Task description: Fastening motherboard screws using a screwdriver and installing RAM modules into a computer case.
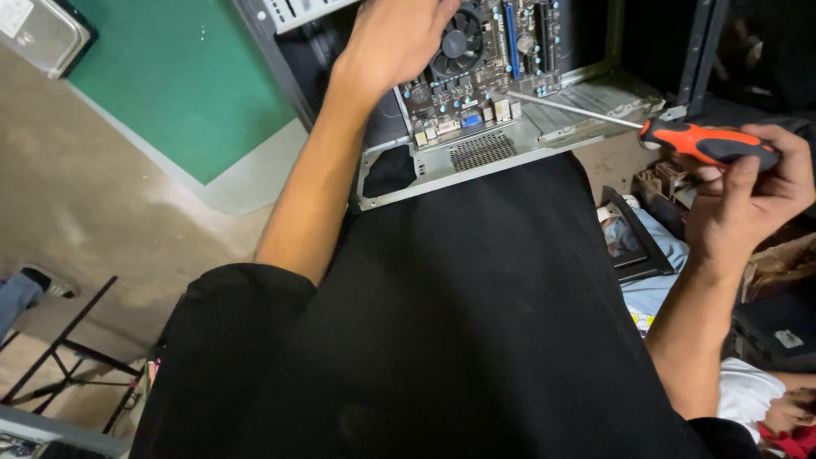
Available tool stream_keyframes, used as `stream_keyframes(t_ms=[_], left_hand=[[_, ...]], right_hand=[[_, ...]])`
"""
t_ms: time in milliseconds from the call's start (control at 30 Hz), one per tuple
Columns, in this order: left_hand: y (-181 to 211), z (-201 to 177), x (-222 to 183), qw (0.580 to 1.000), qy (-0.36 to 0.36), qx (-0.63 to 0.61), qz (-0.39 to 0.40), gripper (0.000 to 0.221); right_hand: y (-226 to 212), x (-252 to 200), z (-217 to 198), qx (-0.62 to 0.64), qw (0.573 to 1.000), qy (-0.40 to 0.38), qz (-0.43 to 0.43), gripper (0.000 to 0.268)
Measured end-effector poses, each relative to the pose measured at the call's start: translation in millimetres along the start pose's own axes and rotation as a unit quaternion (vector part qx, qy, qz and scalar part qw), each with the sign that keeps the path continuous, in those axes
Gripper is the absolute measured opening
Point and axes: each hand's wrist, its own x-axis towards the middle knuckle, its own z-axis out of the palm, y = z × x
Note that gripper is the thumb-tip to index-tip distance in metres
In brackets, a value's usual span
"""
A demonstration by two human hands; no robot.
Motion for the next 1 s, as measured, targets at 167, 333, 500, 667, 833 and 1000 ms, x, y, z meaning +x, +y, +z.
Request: stream_keyframes(t_ms=[167, 333, 500, 667, 833, 1000], left_hand=[[11, -24, -19, 0.999, -0.037, -0.021, 0.004, 0.015], [30, -65, -49, 0.986, -0.028, -0.134, 0.092, 0.030], [52, -99, -85, 0.971, 0.022, -0.229, 0.071, 0.034], [52, -92, -107, 0.962, 0.177, -0.199, 0.067, 0.021], [34, -59, -112, 0.963, 0.255, -0.071, 0.055, 0.011], [51, -35, -96, 0.983, 0.170, -0.055, -0.039, 0.027]], right_hand=[[4, 4, 6, -0.061, 0.997, -0.020, -0.044, 0.051], [-11, 8, 25, -0.134, 0.986, -0.062, -0.081, 0.056], [-20, 12, 46, -0.152, 0.977, -0.121, -0.087, 0.050], [-23, 16, 71, -0.144, 0.970, -0.180, -0.080, 0.037], [-33, 19, 94, -0.156, 0.956, -0.231, -0.094, 0.026], [-49, 19, 109, -0.181, 0.942, -0.258, -0.114, 0.036]])
